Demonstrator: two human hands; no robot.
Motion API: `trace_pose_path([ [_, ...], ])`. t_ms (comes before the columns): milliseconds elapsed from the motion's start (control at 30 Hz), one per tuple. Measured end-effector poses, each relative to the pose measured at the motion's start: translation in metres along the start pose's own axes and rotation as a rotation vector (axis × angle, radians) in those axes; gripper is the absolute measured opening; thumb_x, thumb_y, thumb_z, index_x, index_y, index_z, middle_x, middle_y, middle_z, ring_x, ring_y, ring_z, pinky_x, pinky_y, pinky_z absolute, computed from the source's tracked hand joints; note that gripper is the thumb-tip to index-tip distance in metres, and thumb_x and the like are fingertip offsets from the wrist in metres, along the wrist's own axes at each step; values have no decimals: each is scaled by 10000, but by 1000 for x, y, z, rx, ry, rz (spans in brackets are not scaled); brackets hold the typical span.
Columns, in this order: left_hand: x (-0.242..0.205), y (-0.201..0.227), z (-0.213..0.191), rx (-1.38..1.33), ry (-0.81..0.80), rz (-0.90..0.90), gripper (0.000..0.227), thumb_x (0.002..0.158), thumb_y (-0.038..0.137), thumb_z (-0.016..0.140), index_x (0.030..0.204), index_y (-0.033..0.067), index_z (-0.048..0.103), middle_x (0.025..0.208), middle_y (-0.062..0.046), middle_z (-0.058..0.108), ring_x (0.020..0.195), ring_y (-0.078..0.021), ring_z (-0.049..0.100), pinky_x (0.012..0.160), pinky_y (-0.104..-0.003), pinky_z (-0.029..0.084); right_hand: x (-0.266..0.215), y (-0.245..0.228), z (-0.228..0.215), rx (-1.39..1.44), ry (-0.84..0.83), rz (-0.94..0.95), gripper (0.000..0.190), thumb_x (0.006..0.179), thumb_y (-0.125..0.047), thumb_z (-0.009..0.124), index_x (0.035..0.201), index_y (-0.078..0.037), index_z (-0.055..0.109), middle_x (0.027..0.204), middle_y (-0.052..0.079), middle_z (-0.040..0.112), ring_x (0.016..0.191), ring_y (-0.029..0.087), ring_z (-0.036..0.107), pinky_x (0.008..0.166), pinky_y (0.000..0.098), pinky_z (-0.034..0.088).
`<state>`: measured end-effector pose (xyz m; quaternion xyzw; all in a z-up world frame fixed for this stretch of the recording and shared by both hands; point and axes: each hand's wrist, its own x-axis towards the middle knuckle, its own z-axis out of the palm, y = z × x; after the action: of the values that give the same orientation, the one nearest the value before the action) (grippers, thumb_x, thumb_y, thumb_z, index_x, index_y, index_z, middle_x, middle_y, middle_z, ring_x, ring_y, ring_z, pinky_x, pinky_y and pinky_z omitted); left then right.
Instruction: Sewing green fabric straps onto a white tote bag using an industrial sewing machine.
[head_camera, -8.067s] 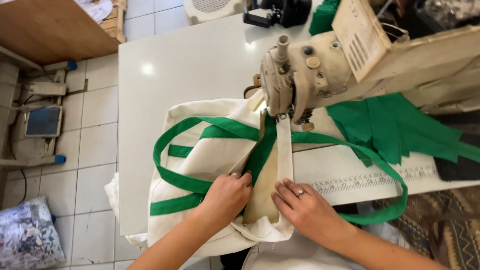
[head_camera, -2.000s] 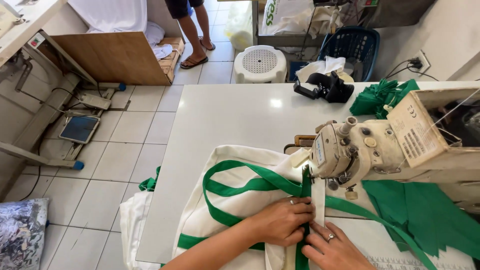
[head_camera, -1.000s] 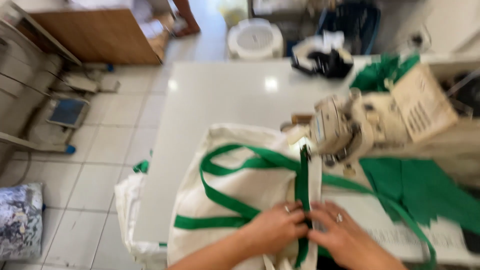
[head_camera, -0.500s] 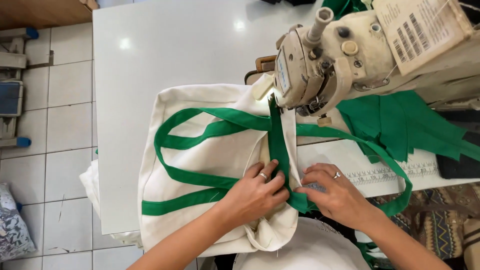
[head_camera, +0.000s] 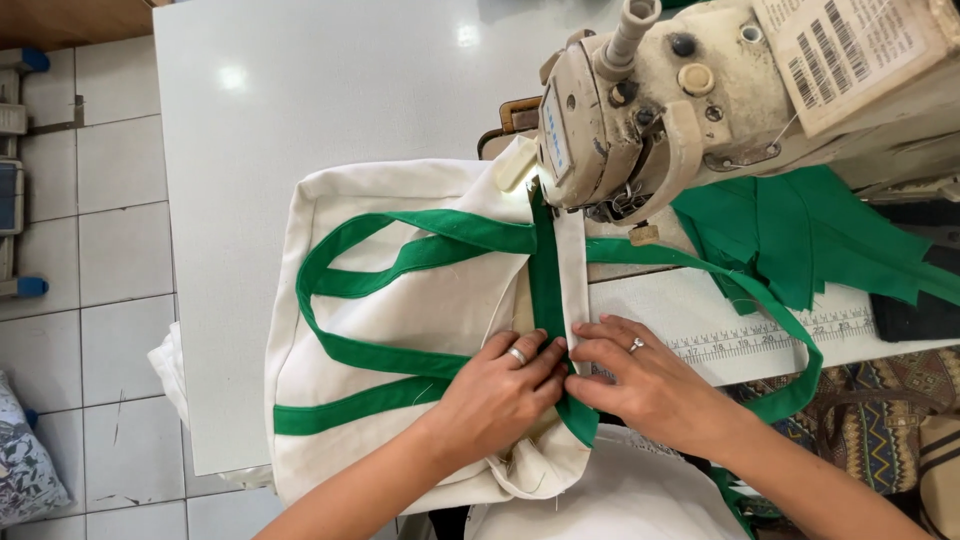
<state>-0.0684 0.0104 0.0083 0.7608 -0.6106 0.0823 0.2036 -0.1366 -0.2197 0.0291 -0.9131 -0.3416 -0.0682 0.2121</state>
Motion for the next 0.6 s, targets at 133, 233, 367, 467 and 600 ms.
trace_pose_path([
  [133, -1, -5, -7, -42, -49, -5, 173, 943, 79, 594, 1037, 65, 739, 1233, -177, 656, 1176, -401, 618, 974, -496, 494, 6, -2, 3, -26, 14, -1, 126, 884, -39, 738, 960, -74, 644, 1218, 153, 559, 1264, 420, 557, 1093, 618, 457],
  [233, 0, -9, -9, -61, -97, -10, 114, 970, 100, 646, 1035, 78, 737, 1123, -123, 595, 1201, -381, 607, 1007, -482, 499, 8, -2, 4, -25, 13, 3, 82, 912, -44, 703, 960, -88, 654, 1224, 165, 601, 1239, 434, 592, 1075, 609, 469],
  [367, 0, -14, -14, -58, -148, 19, 117, 954, 98, 660, 1030, 72, 745, 1062, -113, 593, 1203, -403, 620, 1037, -497, 500, 10, -5, 4, -57, 56, 3, 53, 934, -41, 683, 953, -89, 671, 1209, 157, 634, 1167, 401, 637, 1028, 573, 517],
  [467, 1, -17, -17, -61, -162, 37, 112, 958, 89, 658, 1032, 68, 740, 1018, -100, 580, 1212, -415, 624, 1037, -503, 500, 13, -6, 3, -81, 64, 5, 79, 941, -15, 658, 941, -93, 669, 1201, 147, 648, 1160, 374, 644, 1029, 551, 513],
  [600, 1, -19, -17, -58, -131, 47, 125, 954, 65, 643, 1018, 47, 748, 1051, -104, 592, 1201, -407, 640, 1014, -495, 510, 6, -7, 8, -104, -24, 4, 173, 949, 17, 552, 1087, -70, 610, 1276, 188, 641, 1286, 423, 583, 1010, 547, 494],
])
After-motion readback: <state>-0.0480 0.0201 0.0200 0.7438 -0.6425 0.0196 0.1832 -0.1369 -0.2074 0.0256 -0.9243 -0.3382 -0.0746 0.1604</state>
